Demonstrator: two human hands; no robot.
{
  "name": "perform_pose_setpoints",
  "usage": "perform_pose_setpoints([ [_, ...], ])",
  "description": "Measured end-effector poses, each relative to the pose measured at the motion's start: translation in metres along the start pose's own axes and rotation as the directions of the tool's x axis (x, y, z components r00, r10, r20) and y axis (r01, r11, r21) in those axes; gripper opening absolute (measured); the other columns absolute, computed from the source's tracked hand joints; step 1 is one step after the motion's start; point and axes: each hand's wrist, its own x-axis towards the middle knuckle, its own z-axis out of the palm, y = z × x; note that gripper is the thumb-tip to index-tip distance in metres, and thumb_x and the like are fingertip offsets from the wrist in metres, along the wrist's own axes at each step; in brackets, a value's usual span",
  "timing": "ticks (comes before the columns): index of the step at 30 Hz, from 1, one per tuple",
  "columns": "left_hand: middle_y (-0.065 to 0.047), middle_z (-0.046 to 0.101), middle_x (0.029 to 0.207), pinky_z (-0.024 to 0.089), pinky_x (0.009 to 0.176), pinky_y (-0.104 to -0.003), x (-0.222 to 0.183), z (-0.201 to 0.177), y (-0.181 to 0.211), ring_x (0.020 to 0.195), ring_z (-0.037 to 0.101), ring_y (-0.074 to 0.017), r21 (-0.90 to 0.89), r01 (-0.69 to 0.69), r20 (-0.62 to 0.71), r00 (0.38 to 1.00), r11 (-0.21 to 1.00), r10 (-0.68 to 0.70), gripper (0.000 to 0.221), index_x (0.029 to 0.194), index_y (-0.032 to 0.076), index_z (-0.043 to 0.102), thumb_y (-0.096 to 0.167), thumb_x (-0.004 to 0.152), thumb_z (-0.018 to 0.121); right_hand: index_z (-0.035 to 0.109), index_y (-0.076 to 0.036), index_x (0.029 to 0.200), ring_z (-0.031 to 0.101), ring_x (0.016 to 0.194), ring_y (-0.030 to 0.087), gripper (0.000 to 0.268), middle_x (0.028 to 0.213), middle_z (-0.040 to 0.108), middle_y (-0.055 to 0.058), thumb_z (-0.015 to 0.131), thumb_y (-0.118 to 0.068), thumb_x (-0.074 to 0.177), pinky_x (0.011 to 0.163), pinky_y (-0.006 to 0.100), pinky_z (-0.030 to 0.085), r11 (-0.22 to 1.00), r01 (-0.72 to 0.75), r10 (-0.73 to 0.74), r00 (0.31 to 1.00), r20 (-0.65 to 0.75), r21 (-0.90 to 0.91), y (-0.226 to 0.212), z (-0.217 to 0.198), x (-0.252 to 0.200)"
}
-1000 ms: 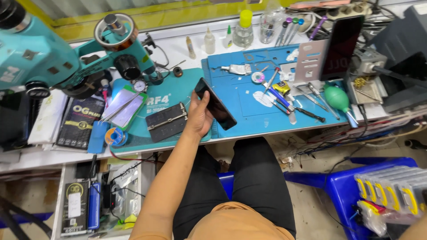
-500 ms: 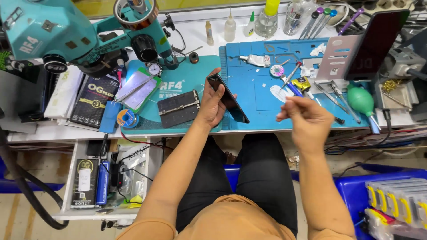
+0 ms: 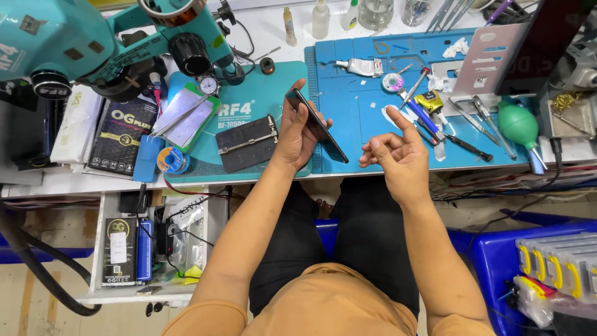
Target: Cleaning internal components and applying final pieces to a smartphone during the repair process.
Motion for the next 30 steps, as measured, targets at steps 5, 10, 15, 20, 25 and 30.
perform_pose_setpoints([
  [5,-0.008,0.062,0.086,0.067,0.084,-0.044,0.001,-0.002,-0.001,0.079,0.074,-0.0245,-0.022,0.009,0.02,1.0,1.0,-0.009,0.059,0.15,0.02,0.042,0.029,0.099,0.07,0.041,0.008,0.152,0.074,0.075,0.029,0.055,0.09,0.068,0.024,0.063,0.002,0.102,0.065,0.043,0.069,0.999,-0.034,0.034,0.999,-0.011,0.009,0.004,-0.003,-0.001],
  [10,-0.008,0.062,0.086,0.067,0.084,-0.043,0.002,-0.003,-0.001,0.079,0.073,-0.0236,-0.008,0.007,0.039,0.999,1.0,-0.007,0.06,0.151,0.02,0.041,0.031,0.099,0.07,0.062,0.009,0.13,0.077,0.076,0.029,0.037,0.091,0.072,0.025,0.072,0.004,0.095,0.069,0.044,0.069,0.995,-0.08,0.077,0.996,-0.052,-0.063,0.006,-0.003,-0.002],
  [15,-0.008,0.062,0.086,0.067,0.084,-0.042,0.002,-0.001,0.001,0.08,0.073,-0.0239,0.019,0.012,0.049,0.999,1.0,-0.012,0.061,0.151,0.02,0.04,0.03,0.099,0.07,0.072,0.008,0.105,0.078,0.077,0.027,0.011,0.09,0.075,0.026,0.073,0.005,0.095,0.069,0.039,0.069,0.99,-0.077,0.07,0.996,-0.058,-0.12,-0.002,0.008,0.003],
  [20,-0.008,0.062,0.086,0.067,0.084,-0.042,0.001,0.002,0.002,0.08,0.073,-0.0237,0.035,0.016,0.057,0.998,0.999,-0.018,0.062,0.152,0.019,0.039,0.029,0.099,0.071,0.074,0.003,0.101,0.078,0.087,0.024,0.006,0.105,0.075,0.025,0.076,0.001,0.095,0.077,0.038,0.068,0.989,-0.029,0.024,0.999,-0.041,-0.142,-0.005,0.017,0.01],
  [25,-0.007,0.061,0.086,0.067,0.082,-0.04,0.001,0.002,0.003,0.079,0.072,-0.0224,0.052,0.027,0.07,0.997,0.998,-0.031,0.065,0.154,0.019,0.037,0.029,0.099,0.07,0.079,0.001,0.1,0.075,0.075,0.021,0.008,0.091,0.073,0.018,0.079,0.003,0.092,0.069,0.032,0.066,0.975,0.034,-0.025,0.999,0.046,-0.219,0.005,0.016,0.016],
  [30,-0.008,0.062,0.086,0.068,0.081,-0.04,0.002,0.002,0.002,0.079,0.073,-0.0231,0.066,0.021,0.081,0.996,0.998,-0.026,0.067,0.154,0.018,0.036,0.03,0.098,0.071,0.078,0.002,0.105,0.072,0.075,0.017,0.014,0.087,0.074,0.017,0.077,0.004,0.092,0.07,0.031,0.064,0.982,-0.053,0.071,0.993,0.096,-0.182,0.008,0.018,0.018],
])
